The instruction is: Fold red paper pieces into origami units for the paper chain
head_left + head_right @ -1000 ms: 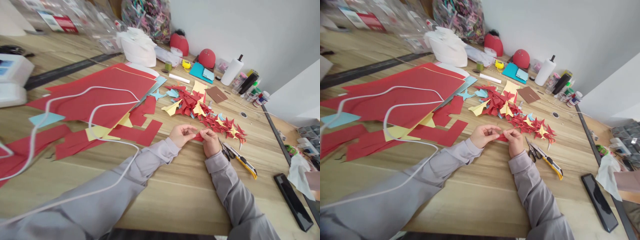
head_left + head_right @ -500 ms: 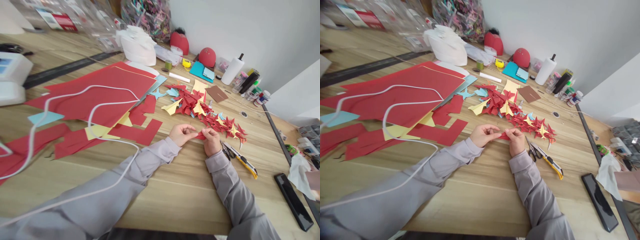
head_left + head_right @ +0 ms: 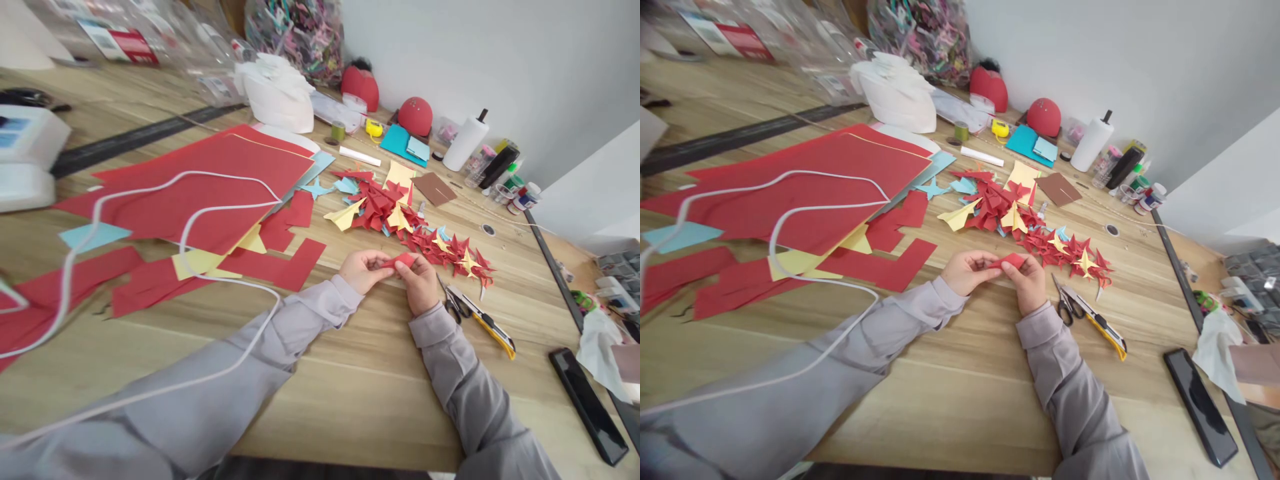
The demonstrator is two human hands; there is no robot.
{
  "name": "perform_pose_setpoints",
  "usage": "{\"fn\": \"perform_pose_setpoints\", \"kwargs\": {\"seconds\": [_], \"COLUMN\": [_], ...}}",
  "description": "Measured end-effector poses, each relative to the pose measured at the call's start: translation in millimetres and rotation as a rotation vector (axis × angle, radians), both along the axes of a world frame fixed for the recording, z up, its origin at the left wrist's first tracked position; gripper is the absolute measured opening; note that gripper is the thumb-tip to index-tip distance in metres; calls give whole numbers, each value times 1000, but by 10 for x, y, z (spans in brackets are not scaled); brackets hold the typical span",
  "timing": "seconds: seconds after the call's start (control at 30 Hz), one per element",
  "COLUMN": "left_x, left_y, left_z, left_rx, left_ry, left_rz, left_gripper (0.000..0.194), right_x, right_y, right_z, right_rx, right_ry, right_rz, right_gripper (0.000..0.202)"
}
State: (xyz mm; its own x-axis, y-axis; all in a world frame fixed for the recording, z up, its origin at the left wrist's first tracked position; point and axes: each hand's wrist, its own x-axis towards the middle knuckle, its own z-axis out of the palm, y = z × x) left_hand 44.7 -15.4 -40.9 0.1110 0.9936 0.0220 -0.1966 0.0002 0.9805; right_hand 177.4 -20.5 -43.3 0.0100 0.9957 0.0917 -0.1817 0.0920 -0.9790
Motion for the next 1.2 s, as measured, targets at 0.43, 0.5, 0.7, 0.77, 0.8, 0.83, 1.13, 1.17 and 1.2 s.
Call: {"fn": "perform_pose_setpoints", "kwargs": {"seconds": [0.43, 0.5, 0.7, 0.77, 0.8, 0.83, 1.13, 1.17, 1.2], "left_x": [10, 13, 0, -7, -10, -11, 0, 0, 1], "left_y": [-23, -33, -47, -52, -54, -56, -48, -47, -45], "left_z": [-27, -27, -5, 16, 28, 38, 45, 43, 39], "left_rx": [-26, -31, -44, -36, -32, -30, -85, -85, -83], "left_ry": [47, 40, 28, 50, 56, 59, 21, 12, 4], "left_rz": [-84, -115, -162, -188, -200, -210, -225, -233, -240], "left_gripper": [30, 32, 40, 41, 42, 43, 43, 43, 42], "right_x": [-3, -3, -18, -20, -20, -19, -14, -13, -13], "right_y": [13, 3, -36, -42, -44, -45, -30, -29, -29], "right_z": [-12, 0, 40, 47, 49, 50, 25, 24, 25], "right_rx": [-39, -53, -4, -10, -14, -16, -36, -37, -36], "right_ry": [69, 71, -42, -68, -76, -82, -39, -39, -44], "right_rz": [-107, -88, 15, 3, -4, -12, -42, -39, -35], "right_gripper": [23, 23, 17, 14, 14, 16, 18, 19, 19]}}
